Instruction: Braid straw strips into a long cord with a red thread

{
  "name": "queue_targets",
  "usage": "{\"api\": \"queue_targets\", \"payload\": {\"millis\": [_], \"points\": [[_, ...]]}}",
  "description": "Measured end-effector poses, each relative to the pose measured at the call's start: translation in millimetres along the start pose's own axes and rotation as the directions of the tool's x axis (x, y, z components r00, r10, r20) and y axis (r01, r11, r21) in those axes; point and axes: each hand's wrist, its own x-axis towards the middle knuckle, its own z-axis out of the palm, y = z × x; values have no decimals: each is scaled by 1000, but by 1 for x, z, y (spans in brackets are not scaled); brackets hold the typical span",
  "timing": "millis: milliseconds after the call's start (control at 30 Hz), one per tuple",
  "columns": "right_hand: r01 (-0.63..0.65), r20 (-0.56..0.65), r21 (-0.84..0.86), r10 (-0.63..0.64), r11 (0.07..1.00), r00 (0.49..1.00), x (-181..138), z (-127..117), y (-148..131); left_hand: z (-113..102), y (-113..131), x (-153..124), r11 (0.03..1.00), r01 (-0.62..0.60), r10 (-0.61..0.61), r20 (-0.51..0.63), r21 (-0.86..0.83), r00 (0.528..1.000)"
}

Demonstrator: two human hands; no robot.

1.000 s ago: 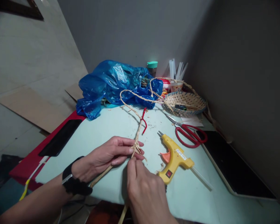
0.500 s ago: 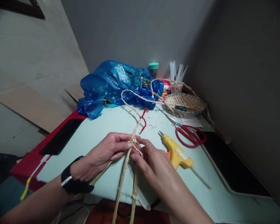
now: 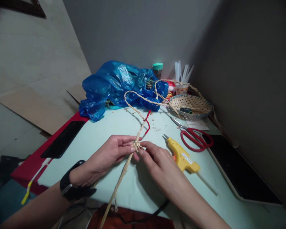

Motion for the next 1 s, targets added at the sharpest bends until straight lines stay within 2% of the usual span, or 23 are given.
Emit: {"api": "queue_targets", "payload": {"millis": [67,133,233,300,400,467,533,600,633,767,900,1000], "points": [[-18,-56,-82,13,997,998,0,0,3,0,-1,0,1000,12,-12,-3,13,1000],[-39,-59,-98,33,994,998,1,0,7,0,-2,0,999,21,-21,-8,24,1000],[-39,7,-5,39,999,999,3,0,10,1,-2,0,999,34,-33,-41,29,999],[-28,11,30,28,999,1000,2,0,9,1,-2,1,999,41,-40,-66,18,997],[40,-83,-91,-48,995,995,-4,5,5,2,0,0,999,40,-41,-96,-10,995],[125,-220,-270,-187,955,957,-10,9,3,2,1,0,999,36,-38,-107,-21,994],[164,-365,-465,-357,870,860,-14,13,1,2,2,-1,999,34,-36,-107,-14,994],[163,-417,-602,-481,782,771,-17,15,1,2,1,-2,1000,31,-31,-86,-2,996],[165,-400,-646,-514,746,759,-17,15,1,3,1,-2,1000,26,-26,-73,0,997],[187,-277,-718,-521,671,807,-14,16,4,4,-1,-2,999,2,0,-70,36,998],[130,-276,-744,-479,655,833,-10,20,10,4,-1,-2,997,-9,13,-46,77,999],[135,-287,-721,-470,680,835,-10,21,11,4,-2,-2,996,-17,20,-33,89,999]]}}
